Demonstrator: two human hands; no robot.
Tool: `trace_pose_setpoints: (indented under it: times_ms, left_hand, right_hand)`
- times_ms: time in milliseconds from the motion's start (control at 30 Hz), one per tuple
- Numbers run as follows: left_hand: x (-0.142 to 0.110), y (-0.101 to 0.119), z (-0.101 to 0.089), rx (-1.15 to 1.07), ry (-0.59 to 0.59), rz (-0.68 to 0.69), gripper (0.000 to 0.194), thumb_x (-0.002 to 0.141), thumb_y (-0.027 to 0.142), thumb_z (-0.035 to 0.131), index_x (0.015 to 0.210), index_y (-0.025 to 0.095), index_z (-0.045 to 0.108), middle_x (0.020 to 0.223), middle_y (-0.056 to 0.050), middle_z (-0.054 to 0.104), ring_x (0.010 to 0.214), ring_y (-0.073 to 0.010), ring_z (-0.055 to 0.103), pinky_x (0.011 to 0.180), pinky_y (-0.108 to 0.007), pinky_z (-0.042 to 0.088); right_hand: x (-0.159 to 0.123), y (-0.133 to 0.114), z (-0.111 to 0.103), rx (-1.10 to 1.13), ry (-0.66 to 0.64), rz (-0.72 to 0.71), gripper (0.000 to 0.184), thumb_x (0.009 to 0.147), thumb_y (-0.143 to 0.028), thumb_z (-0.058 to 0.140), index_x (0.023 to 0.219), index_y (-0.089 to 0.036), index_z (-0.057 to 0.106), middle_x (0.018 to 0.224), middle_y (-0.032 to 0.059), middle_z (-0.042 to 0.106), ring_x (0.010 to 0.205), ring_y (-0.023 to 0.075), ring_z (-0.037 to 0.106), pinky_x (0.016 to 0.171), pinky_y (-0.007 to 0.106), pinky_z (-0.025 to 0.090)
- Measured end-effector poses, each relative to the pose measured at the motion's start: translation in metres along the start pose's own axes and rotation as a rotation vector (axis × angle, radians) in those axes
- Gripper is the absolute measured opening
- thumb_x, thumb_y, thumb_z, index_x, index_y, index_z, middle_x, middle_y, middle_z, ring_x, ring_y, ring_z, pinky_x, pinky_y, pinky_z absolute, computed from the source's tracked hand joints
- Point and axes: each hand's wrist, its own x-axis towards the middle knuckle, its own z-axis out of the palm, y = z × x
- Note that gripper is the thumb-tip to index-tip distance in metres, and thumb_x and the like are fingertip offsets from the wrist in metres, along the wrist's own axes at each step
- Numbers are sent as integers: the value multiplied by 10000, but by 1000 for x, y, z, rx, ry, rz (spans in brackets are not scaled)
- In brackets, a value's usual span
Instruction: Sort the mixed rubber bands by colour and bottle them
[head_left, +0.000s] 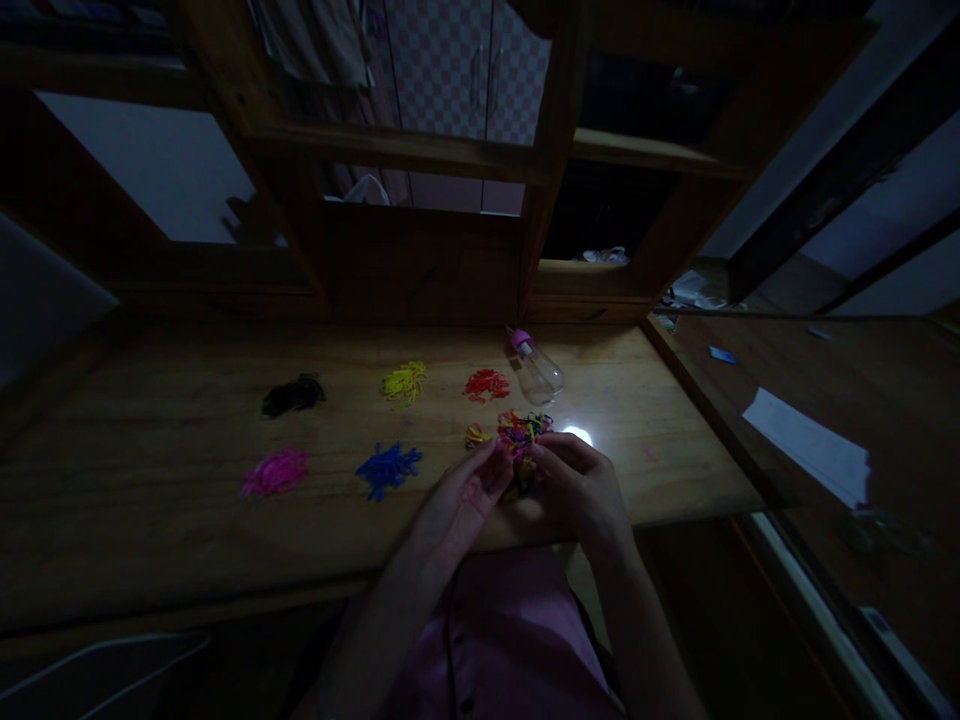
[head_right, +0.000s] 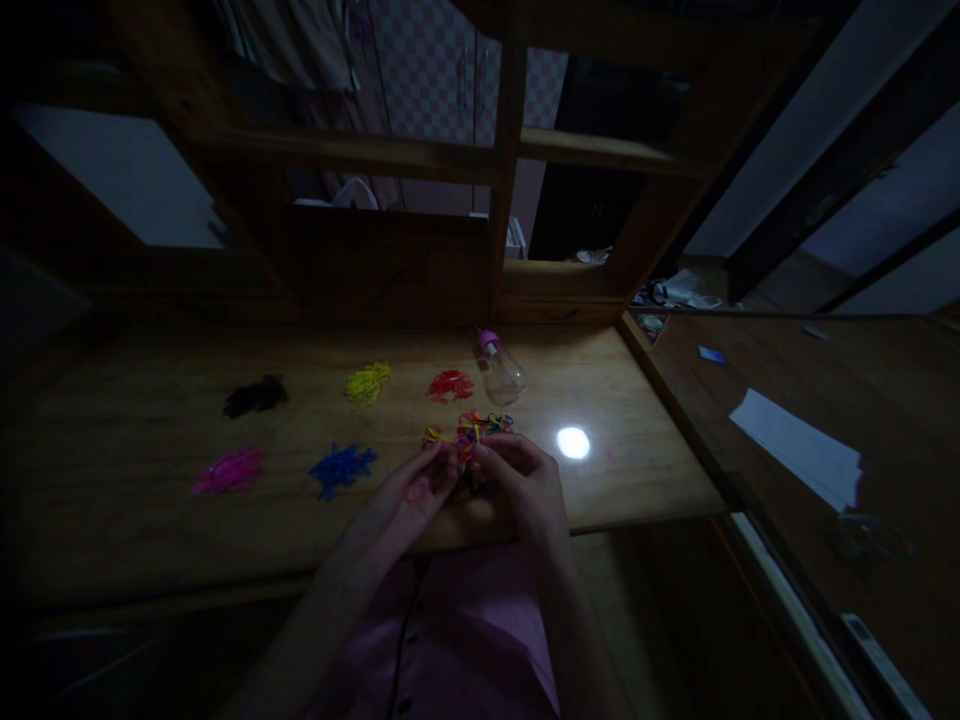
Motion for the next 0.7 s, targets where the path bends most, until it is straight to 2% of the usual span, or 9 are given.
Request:
trace_pose_setpoints:
  times_ms: [100,233,333,400,500,567,633,700]
  left_hand:
    - [0,-1,-4,37,-80,14,164,837,-21,532,876,80,656,818,-85,699,711,-123,689,681,-202,597]
    - [-3,2,-6,36,-140,0,263,781,-59,476,920,78,652,859,-93,681,739,-118,674,713,-200,585]
    - [-7,6,-4,-17,-171,-34,240,744,-18,443,819,92,643,782,-85,651,722,-133,657,706,-239,586]
    - [-10,7,-1,-52,-152,-19,212,768,35,444,798,94,645,805,-109,663,788,-169,669,755,-286,590]
    - [-15,4,5,-54,-166,-35,225,846,116,442,887,79,660,932,-152,691,864,-196,678,799,-311,584]
    - [-17,0,6,-41,-213,-107,239,888,153,432,918,80,658,930,-144,698,812,-178,680,754,-284,583]
    - [-18,-2,3,-44,-210,-157,251,911,151,411,903,82,652,874,-127,699,760,-163,678,709,-264,577]
    - [-20,0,-4,-60,-160,-130,279,921,123,376,866,77,646,824,-118,692,740,-157,677,677,-256,571]
  right_hand:
    - [0,-1,2,5,7,-12,255,702,-352,803,884,-198,712,803,33,741,687,178,694,640,279,560]
    - [3,-4,1,-54,43,-112,319,729,-335,781,1000,-206,675,870,45,737,761,185,698,690,293,568]
    - [2,-7,0,-99,58,-156,382,734,-340,775,1069,-211,643,858,44,727,739,184,689,664,296,564]
    - [-5,-11,2,-136,54,-188,349,728,-330,783,1027,-210,650,838,41,721,735,186,684,653,292,556]
    - [-23,-18,10,-330,5,-318,162,775,-282,750,909,-220,682,837,34,713,714,169,658,633,273,527]
    - [-36,-23,16,-497,-62,-441,65,832,-249,694,895,-232,702,856,32,709,732,166,644,656,279,515]
    - [-42,-26,19,-583,-75,-545,96,877,-222,637,941,-239,706,910,39,706,811,178,645,702,290,512]
    - [-37,-27,15,-609,4,-600,133,903,-203,596,986,-235,695,978,48,695,866,182,643,705,285,507]
